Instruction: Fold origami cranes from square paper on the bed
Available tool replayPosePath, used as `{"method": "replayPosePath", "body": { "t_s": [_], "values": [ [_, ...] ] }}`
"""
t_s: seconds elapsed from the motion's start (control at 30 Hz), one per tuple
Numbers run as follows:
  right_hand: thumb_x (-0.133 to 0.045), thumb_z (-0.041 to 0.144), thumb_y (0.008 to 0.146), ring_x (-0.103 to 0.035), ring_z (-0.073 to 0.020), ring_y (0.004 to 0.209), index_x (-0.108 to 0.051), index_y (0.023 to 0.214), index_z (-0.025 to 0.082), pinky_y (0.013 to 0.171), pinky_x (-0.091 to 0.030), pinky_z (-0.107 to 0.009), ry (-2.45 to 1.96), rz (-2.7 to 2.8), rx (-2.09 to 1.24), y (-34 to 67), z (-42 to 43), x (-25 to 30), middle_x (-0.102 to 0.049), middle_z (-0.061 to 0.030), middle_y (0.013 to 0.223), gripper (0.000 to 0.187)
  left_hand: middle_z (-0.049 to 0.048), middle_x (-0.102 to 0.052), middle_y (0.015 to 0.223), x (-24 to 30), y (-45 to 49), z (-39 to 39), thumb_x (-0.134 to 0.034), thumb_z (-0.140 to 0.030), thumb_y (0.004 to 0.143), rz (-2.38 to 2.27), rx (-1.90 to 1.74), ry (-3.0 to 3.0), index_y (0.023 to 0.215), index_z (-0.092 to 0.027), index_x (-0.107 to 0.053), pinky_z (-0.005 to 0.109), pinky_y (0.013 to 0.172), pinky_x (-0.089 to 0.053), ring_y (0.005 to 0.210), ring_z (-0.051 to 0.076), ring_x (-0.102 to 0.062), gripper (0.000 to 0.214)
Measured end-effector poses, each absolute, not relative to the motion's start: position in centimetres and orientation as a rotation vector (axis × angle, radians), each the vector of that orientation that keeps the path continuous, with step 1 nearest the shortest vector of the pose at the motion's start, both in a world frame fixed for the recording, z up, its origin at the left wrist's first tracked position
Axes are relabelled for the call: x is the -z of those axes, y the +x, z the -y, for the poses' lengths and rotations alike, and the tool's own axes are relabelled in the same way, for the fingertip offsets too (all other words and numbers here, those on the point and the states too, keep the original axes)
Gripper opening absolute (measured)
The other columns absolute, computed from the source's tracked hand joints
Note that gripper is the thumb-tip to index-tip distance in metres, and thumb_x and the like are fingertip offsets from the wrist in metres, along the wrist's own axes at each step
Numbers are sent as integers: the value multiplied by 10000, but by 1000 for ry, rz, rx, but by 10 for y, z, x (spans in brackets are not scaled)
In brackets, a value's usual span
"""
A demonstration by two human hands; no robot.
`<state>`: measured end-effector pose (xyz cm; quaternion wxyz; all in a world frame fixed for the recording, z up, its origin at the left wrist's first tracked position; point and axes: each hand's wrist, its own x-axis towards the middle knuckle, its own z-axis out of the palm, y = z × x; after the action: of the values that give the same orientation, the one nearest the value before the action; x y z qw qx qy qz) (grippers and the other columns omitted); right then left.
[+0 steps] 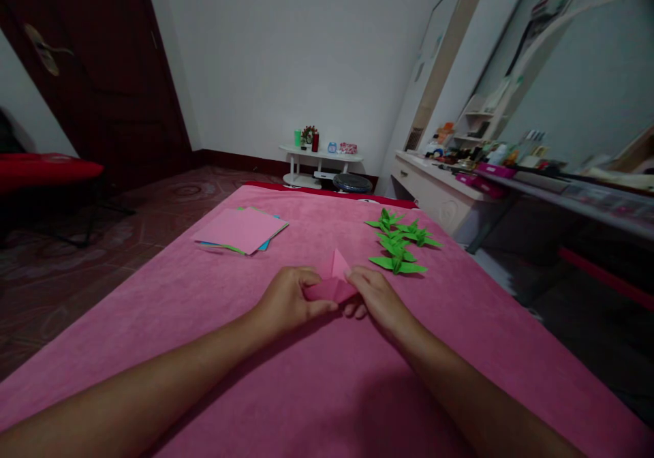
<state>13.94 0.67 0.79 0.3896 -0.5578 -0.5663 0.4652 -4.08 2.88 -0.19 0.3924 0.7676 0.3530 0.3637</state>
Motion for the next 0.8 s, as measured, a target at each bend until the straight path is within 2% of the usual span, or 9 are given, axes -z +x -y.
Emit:
{"method": "replayPosePath", "body": {
  "t_s": [0.07, 0.13, 0.27, 0.37, 0.47, 0.6, 0.67, 0.8],
  "values": [
    [-410, 558, 820, -613, -126, 497, -539, 876, 176, 415, -411, -181, -1285, 1318, -1208, 141, -9, -10, -641, -26, 641, 407, 32, -610, 635, 4, -41, -34, -709, -395, 651, -855, -882, 1698, 684, -96, -668, 208, 504, -356, 543, 111, -511, 304],
    [-456, 580, 801, -634, -128, 571, -521, 921, 187, 471, -437, -190, -1192, 1244, -1260, 140, -9, -11, -654, -31, 728, 416, 64, -649, 698, 6, -41, -38, -732, -390, 631, -866, -893, 1456, 774, -73, -672, 224, 534, -399, 568, 127, -547, 353],
    [-667, 473, 699, -615, -119, 579, -519, 891, 170, 511, -430, -191, -1151, 1325, -1332, 135, -7, -5, -627, -4, 657, 388, 124, -681, 810, 11, -39, -39, -743, -370, 636, -871, -980, 1175, 860, -57, -658, 274, 632, -472, 665, 174, -618, 394],
    [-724, 409, 653, -603, -115, 552, -520, 868, 162, 527, -436, -206, -1125, 1326, -1321, 130, -6, 4, -619, 10, 631, 386, 121, -687, 855, 13, -38, -37, -744, -367, 641, -837, -1032, 1083, 894, -78, -651, 286, 661, -495, 692, 178, -638, 396],
    [-717, 400, 655, -615, -125, 565, -520, 841, 161, 544, -453, -222, -1126, 1257, -1283, 129, -6, 7, -631, 3, 638, 361, 108, -693, 854, 12, -38, -36, -734, -380, 650, -850, -1049, 1114, 901, -85, -658, 274, 641, -497, 691, 172, -639, 396],
    [-644, 414, 720, -618, -129, 578, -569, 800, 144, 534, -455, -224, -1175, 1255, -1214, 132, -7, 6, -651, -26, 648, 291, 60, -682, 688, 6, -41, -36, -740, -374, 633, -859, -1020, 1408, 742, -84, -687, 243, 564, -466, 592, 147, -599, 315],
    [-644, 390, 717, -604, -121, 559, -599, 769, 138, 531, -451, -221, -1188, 1274, -1178, 133, -7, 5, -641, -18, 615, 261, 59, -681, 671, 4, -41, -35, -736, -366, 634, -792, -962, 1567, 748, -91, -707, 244, 551, -458, 594, 155, -591, 299],
    [-665, 323, 678, -548, -95, 508, -642, 698, 132, 504, -428, -209, -1207, 1290, -1126, 133, -7, 4, -607, 11, 558, 193, 54, -678, 684, 1, -41, -30, -662, -355, 722, -640, -833, 1759, 792, -103, -731, 228, 574, -436, 611, 143, -579, 271]
  ]
}}
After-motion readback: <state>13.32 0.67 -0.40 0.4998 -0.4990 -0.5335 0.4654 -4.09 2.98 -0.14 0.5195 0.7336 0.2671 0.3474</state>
